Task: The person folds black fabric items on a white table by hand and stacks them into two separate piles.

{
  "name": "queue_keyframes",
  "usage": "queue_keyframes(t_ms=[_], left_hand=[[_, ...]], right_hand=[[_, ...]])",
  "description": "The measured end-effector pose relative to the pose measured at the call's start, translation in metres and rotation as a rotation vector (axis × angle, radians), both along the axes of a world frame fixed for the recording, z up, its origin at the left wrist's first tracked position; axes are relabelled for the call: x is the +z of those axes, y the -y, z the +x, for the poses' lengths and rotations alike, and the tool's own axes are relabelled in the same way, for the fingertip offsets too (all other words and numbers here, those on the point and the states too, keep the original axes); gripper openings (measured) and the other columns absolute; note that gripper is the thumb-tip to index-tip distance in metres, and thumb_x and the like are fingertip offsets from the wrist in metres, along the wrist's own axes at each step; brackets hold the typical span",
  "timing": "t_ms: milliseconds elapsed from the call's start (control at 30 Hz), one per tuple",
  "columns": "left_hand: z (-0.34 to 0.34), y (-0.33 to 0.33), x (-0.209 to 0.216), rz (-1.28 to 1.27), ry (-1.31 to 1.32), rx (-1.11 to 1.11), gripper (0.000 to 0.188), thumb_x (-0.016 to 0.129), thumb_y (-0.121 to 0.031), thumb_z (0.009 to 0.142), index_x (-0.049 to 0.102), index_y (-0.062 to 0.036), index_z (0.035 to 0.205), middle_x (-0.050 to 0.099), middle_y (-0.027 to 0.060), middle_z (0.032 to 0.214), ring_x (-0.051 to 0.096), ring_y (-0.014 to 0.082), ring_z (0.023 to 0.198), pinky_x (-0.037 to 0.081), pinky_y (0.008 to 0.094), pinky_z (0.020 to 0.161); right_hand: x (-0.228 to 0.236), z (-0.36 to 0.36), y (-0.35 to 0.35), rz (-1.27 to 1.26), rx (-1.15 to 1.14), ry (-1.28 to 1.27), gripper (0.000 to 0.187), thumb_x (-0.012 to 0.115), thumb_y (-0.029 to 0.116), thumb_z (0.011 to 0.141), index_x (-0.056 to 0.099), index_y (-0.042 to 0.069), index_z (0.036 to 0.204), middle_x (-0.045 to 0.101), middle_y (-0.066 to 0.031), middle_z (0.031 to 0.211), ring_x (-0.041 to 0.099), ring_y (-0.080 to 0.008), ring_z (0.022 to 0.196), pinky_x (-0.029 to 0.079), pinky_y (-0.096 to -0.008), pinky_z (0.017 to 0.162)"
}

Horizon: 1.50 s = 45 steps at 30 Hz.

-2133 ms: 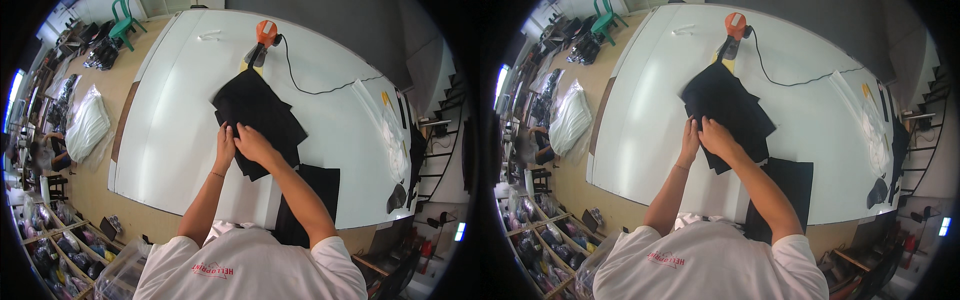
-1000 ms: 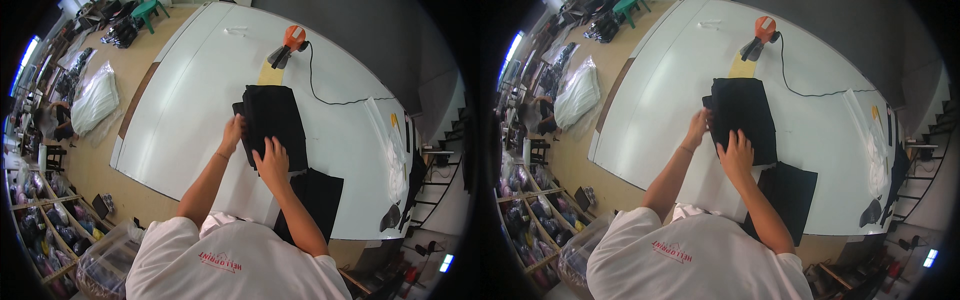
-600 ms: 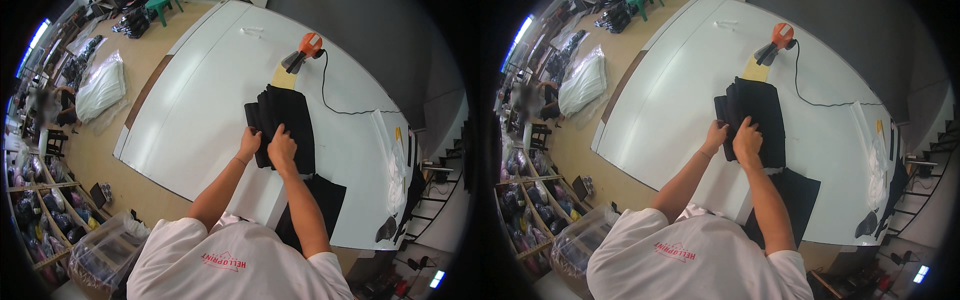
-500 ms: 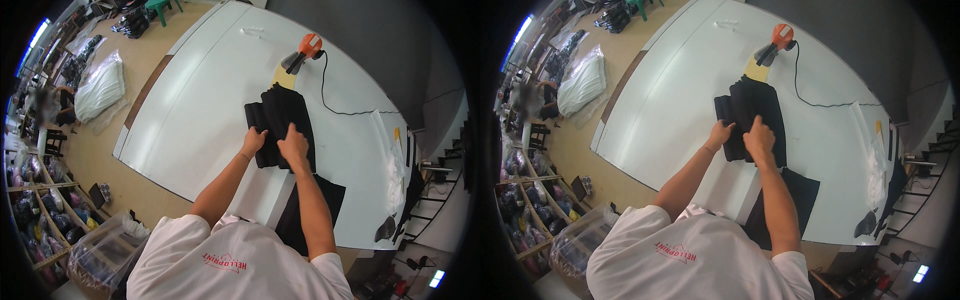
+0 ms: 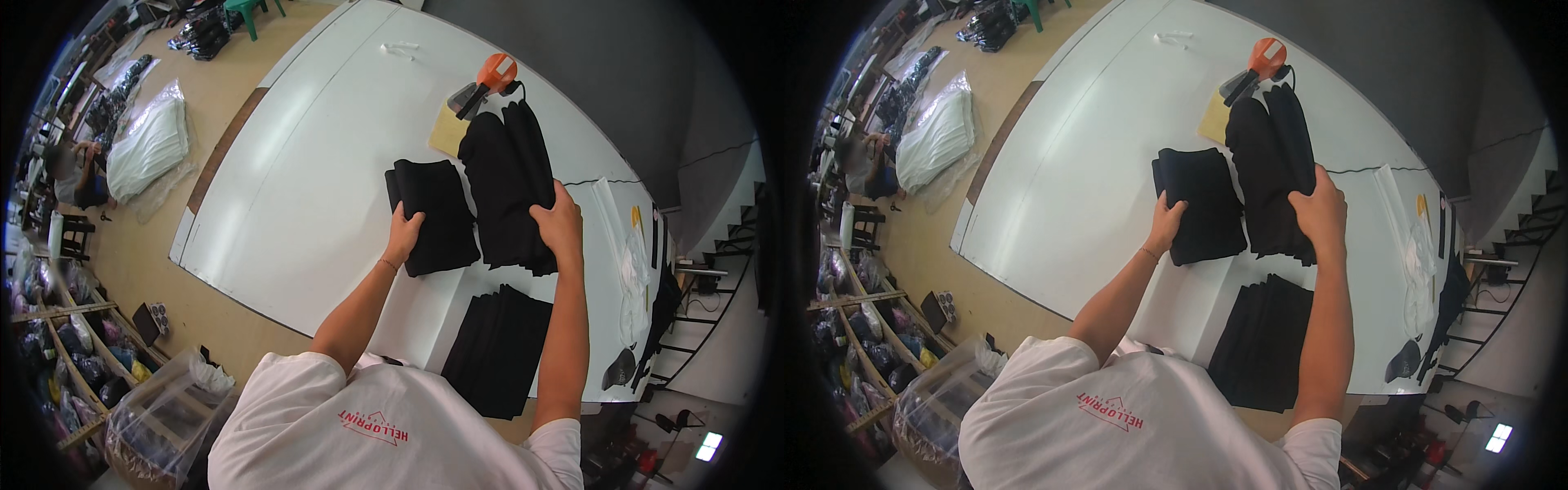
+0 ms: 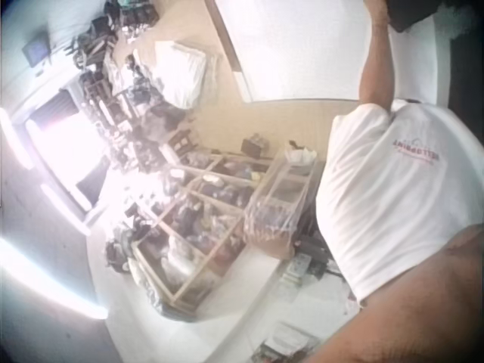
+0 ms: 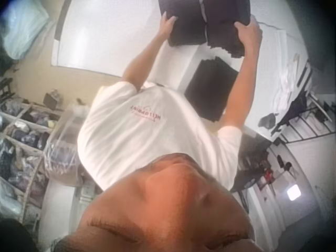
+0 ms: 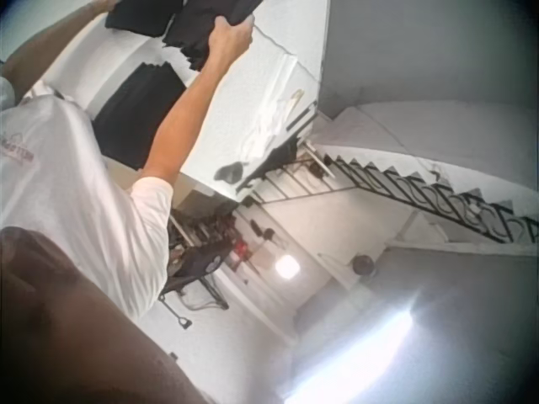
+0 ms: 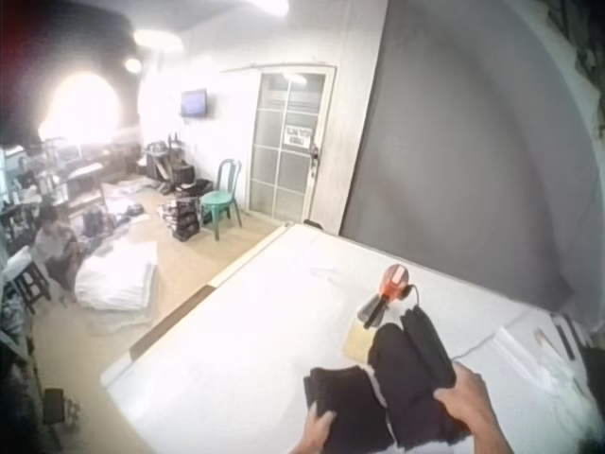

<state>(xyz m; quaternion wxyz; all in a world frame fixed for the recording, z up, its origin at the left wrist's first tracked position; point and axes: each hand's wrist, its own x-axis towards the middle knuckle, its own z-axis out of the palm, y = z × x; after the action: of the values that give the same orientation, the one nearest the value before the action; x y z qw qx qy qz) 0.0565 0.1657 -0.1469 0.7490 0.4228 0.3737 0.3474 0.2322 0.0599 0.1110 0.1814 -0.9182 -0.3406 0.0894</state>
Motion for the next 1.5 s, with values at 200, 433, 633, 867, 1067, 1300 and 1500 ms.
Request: queue_keyframes(t_ms=[200,433,633,867,1067,1300,1500], left_hand=[[-0.010,0.006,0.004,0.264,-0.537,0.040,0.049,0.064,-0.024,0.091,0.054,0.0087,0.127,0.065,0.0254,0.114,0.064,0.0327,0.106,0.050,0.0401,0.092],[-0.030,0.006,-0.020,0.125,-0.452,0.261,0.054,0.055,-0.034,0.099,0.052,0.0083,0.132,0.058,0.0272,0.123,0.057,0.0353,0.118,0.045,0.0398,0.101],[0.005,0.009,0.037,0.524,-0.620,0.140,0.104,0.075,-0.051,0.080,0.021,0.0034,0.151,0.034,0.0295,0.149,0.042,0.0460,0.132,0.034,0.0467,0.112],[-0.012,-0.015,-0.004,0.260,-0.512,-0.062,0.115,0.086,-0.048,0.068,0.023,0.0027,0.150,0.046,0.0283,0.140,0.047,0.0414,0.130,0.036,0.0465,0.112],[-0.013,-0.031,0.016,-0.024,-0.380,-0.260,0.117,0.087,-0.040,0.071,0.013,-0.0007,0.153,0.042,0.0271,0.144,0.049,0.0383,0.129,0.038,0.0461,0.111],[-0.018,-0.021,-0.002,-0.195,-0.418,-0.294,0.107,0.085,-0.040,0.072,0.025,0.0126,0.143,0.046,0.0289,0.140,0.051,0.0365,0.128,0.038,0.0470,0.111],[-0.053,0.001,0.003,-0.163,-0.302,-0.169,0.071,0.082,-0.033,0.076,0.056,0.0134,0.122,0.065,0.0201,0.117,0.063,0.0282,0.109,0.047,0.0399,0.100]], right_hand=[[-0.062,-0.088,-0.026,-0.252,0.112,0.205,0.060,0.061,0.017,0.085,0.042,0.006,0.142,0.059,-0.0207,0.132,0.067,-0.0395,0.102,0.054,-0.0513,0.085],[-0.149,-0.151,-0.033,-0.387,0.279,0.156,0.099,0.081,0.041,0.072,0.032,0.008,0.151,0.047,-0.0203,0.145,0.054,-0.0324,0.125,0.053,-0.0481,0.093],[-0.135,-0.056,0.044,0.358,0.190,-0.629,0.064,0.072,0.028,0.088,0.048,0.002,0.141,0.057,-0.0169,0.138,0.060,-0.0290,0.120,0.051,-0.0369,0.095],[-0.130,-0.003,0.280,0.351,-0.524,-0.285,0.076,0.068,0.041,0.091,0.038,0.000,0.147,0.048,-0.0230,0.144,0.052,-0.0311,0.128,0.044,-0.0427,0.104],[-0.182,-0.052,0.377,0.191,-0.627,-0.832,0.098,0.066,0.060,0.087,0.029,-0.005,0.151,0.038,-0.0277,0.150,0.044,-0.0351,0.136,0.035,-0.0425,0.113],[-0.224,-0.038,0.387,0.315,-0.611,-1.254,0.095,0.068,0.057,0.086,0.035,-0.007,0.147,0.049,-0.0254,0.142,0.048,-0.0342,0.133,0.039,-0.0417,0.111],[-0.205,-0.043,0.373,0.406,-0.490,-1.129,0.094,0.076,0.049,0.082,0.035,-0.006,0.146,0.046,-0.0249,0.145,0.046,-0.0351,0.134,0.037,-0.0427,0.111]])
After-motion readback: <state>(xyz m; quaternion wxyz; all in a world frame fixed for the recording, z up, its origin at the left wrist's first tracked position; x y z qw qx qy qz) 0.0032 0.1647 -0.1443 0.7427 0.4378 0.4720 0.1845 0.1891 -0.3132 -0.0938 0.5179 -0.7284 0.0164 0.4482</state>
